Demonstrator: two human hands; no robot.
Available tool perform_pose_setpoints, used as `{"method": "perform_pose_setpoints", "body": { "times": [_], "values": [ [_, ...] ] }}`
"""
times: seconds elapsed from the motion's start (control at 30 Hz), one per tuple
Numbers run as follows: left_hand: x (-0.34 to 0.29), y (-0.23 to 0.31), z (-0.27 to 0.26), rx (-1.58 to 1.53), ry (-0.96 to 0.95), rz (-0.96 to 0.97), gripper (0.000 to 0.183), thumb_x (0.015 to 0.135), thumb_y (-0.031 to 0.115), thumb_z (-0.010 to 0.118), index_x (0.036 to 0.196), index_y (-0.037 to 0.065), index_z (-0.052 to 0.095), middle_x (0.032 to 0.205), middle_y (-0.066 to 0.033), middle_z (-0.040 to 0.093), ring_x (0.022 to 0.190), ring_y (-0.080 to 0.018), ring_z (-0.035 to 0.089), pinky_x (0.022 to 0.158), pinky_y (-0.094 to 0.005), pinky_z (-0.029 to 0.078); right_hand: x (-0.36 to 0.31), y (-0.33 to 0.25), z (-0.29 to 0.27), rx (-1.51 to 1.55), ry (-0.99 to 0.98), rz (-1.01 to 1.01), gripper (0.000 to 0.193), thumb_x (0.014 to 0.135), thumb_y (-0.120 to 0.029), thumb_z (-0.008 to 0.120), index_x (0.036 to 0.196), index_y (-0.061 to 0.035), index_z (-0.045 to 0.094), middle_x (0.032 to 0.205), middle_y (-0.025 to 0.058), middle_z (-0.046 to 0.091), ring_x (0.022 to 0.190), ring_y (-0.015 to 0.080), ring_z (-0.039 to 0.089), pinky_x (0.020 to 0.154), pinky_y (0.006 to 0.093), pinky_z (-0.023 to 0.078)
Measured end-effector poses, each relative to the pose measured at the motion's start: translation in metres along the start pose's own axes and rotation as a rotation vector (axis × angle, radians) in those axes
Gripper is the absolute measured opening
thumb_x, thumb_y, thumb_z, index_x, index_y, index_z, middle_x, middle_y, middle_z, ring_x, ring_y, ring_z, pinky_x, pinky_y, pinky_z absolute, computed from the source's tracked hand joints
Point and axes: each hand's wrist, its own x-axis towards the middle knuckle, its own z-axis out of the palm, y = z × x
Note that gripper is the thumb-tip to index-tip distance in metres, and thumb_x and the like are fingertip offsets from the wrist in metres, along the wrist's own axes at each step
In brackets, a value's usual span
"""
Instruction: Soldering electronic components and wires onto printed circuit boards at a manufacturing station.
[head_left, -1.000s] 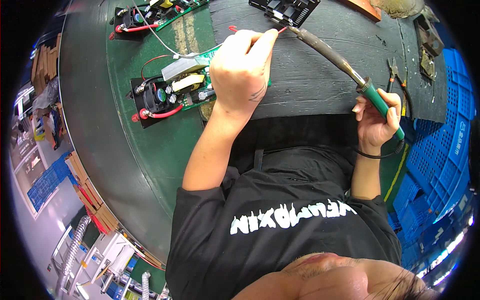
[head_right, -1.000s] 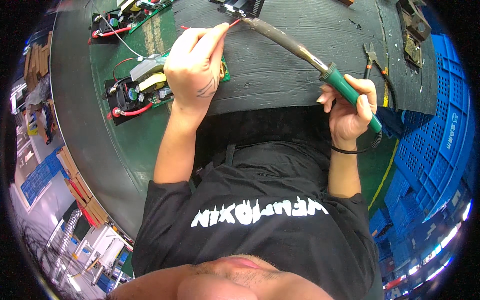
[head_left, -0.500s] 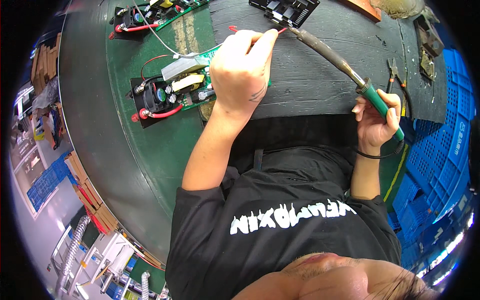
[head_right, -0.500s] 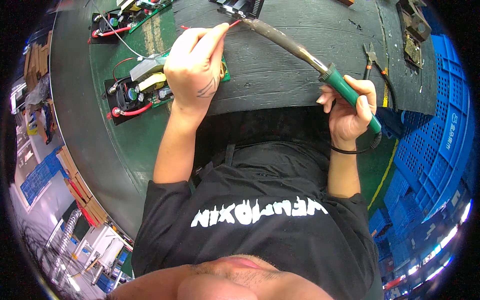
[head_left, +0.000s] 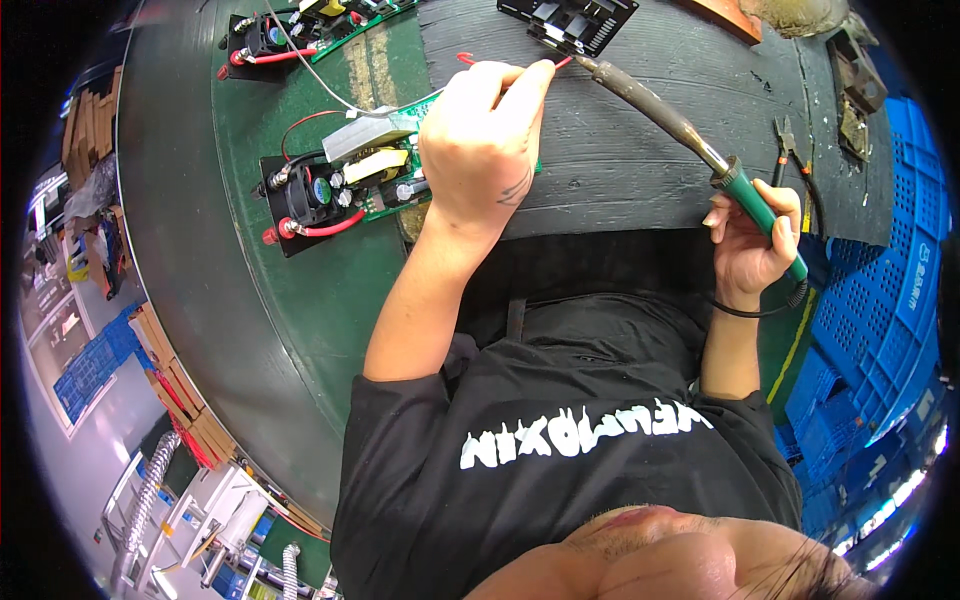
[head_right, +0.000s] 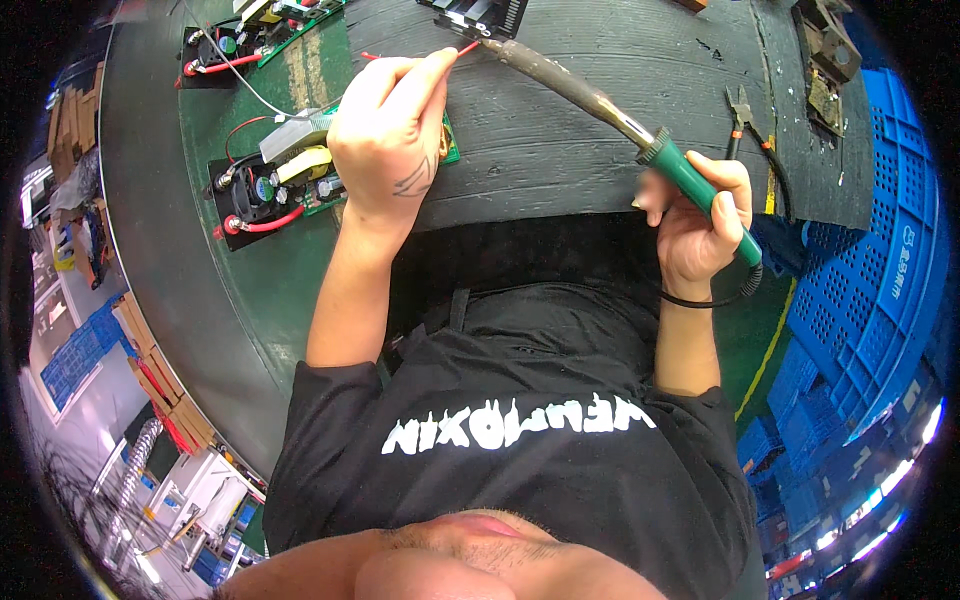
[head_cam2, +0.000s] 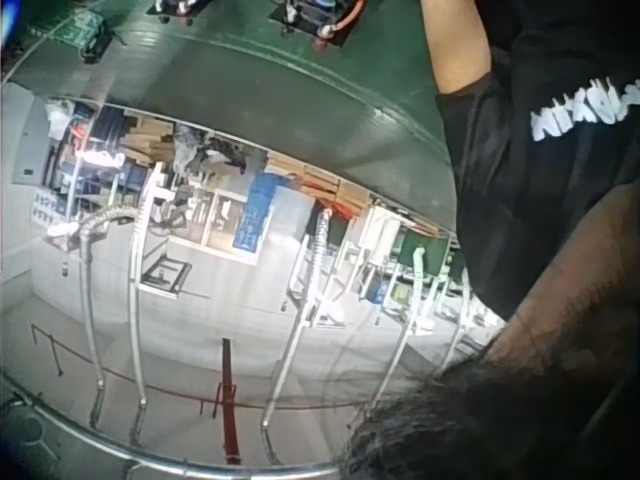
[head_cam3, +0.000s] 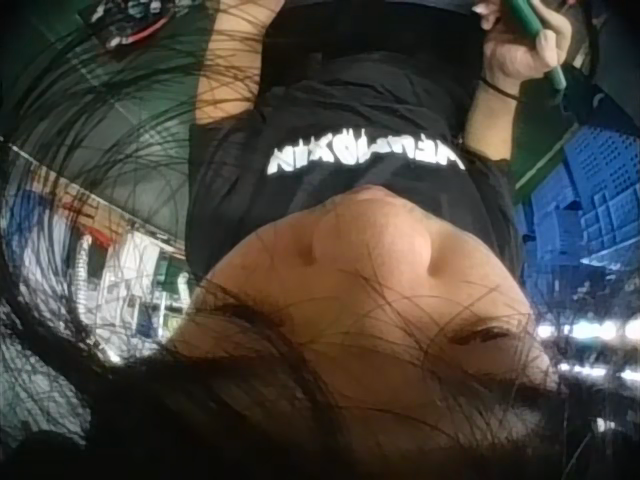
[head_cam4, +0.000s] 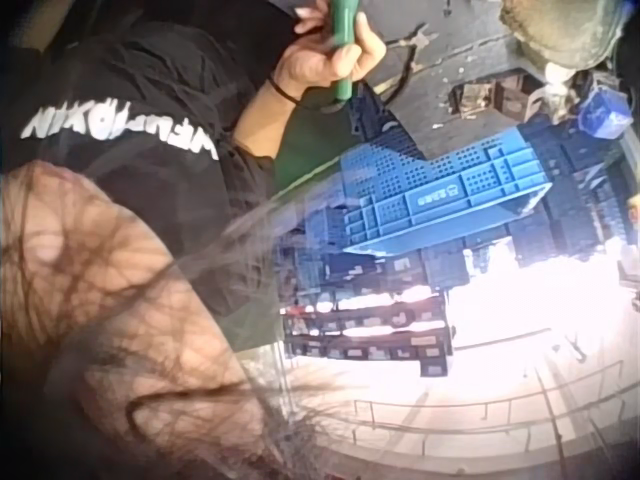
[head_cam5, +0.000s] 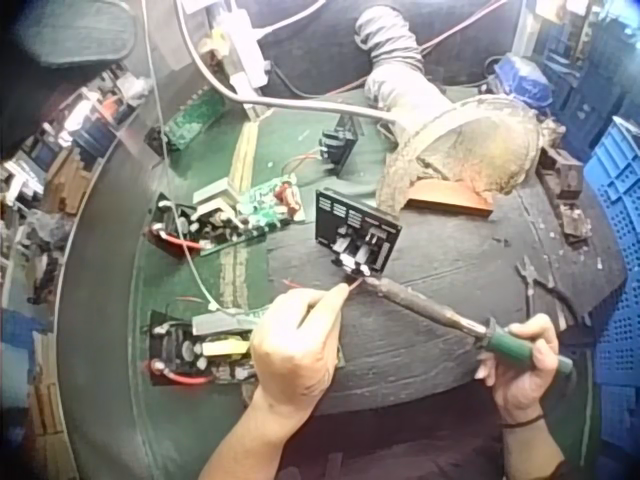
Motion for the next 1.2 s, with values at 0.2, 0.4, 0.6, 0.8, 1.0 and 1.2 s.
{"method": "perform_pose_setpoints", "body": {
  "times": [0.2, 0.4, 0.6, 0.8, 1.0, 1.2],
  "values": [
    [-0.0003, -0.0003, -0.0002, 0.001, 0.001, 0.004, 0.023, 0.083, 0.002, 0.080, 0.105, 0.005, 0.080, 0.083, -0.0083, 0.069, 0.074, -0.0243, 0.068, 0.069, -0.0340, 0.055, 0.0001, 0.0004, 0.0001, -0.003, 0.001, -0.002, 0.045, 0.102, -0.035, 0.051, 0.119, 0.0049, 0.059, 0.090, 0.0343, 0.071, 0.058, 0.0302, 0.067, 0.052, 0.0326, 0.054],
    [-0.0004, -0.0004, 0.0006, -0.006, 0.004, 0.002, 0.022, 0.082, 0.002, 0.080, 0.104, 0.005, 0.080, 0.082, -0.0084, 0.069, 0.074, -0.0240, 0.068, 0.068, -0.0342, 0.055, 0.0000, 0.0007, 0.0004, -0.007, 0.002, -0.005, 0.045, 0.102, -0.035, 0.051, 0.119, 0.0050, 0.060, 0.089, 0.0341, 0.071, 0.058, 0.0303, 0.067, 0.052, 0.0326, 0.054],
    [-0.0002, 0.0001, -0.0003, 0.002, 0.005, -0.002, 0.021, 0.083, 0.002, 0.081, 0.104, 0.005, 0.080, 0.082, -0.0083, 0.069, 0.073, -0.0240, 0.068, 0.068, -0.0339, 0.055, 0.0001, 0.0010, -0.0009, 0.014, 0.000, -0.015, 0.044, 0.101, -0.035, 0.050, 0.119, 0.0042, 0.060, 0.088, 0.0331, 0.071, 0.059, 0.0307, 0.068, 0.051, 0.0320, 0.053],
    [0.0004, 0.0010, -0.0009, 0.003, -0.001, -0.008, 0.021, 0.083, 0.003, 0.080, 0.104, 0.005, 0.080, 0.083, -0.0083, 0.069, 0.074, -0.0240, 0.068, 0.068, -0.0339, 0.055, -0.0001, 0.0026, -0.0042, 0.049, 0.065, -0.046, 0.044, 0.100, -0.037, 0.049, 0.118, 0.0021, 0.059, 0.088, 0.0313, 0.071, 0.058, 0.0301, 0.067, 0.046, 0.0304, 0.051],
    [0.0004, 0.0007, -0.0010, 0.002, -0.002, -0.010, 0.021, 0.083, 0.003, 0.080, 0.105, 0.005, 0.080, 0.084, -0.0085, 0.070, 0.075, -0.0243, 0.068, 0.069, -0.0341, 0.055, 0.0006, 0.0032, -0.0081, 0.069, 0.038, -0.043, 0.045, 0.098, -0.039, 0.050, 0.116, 0.0009, 0.059, 0.088, 0.0295, 0.071, 0.059, 0.0298, 0.068, 0.045, 0.0306, 0.051],
    [0.0008, 0.0009, -0.0013, 0.002, -0.004, -0.006, 0.022, 0.083, 0.003, 0.080, 0.105, 0.005, 0.080, 0.084, -0.0088, 0.070, 0.075, -0.0244, 0.068, 0.069, -0.0340, 0.055, -0.0004, 0.0036, -0.0064, 0.049, 0.045, -0.050, 0.043, 0.098, -0.038, 0.050, 0.115, 0.0002, 0.059, 0.089, 0.0287, 0.071, 0.058, 0.0297, 0.067, 0.046, 0.0305, 0.051]
  ]
}}
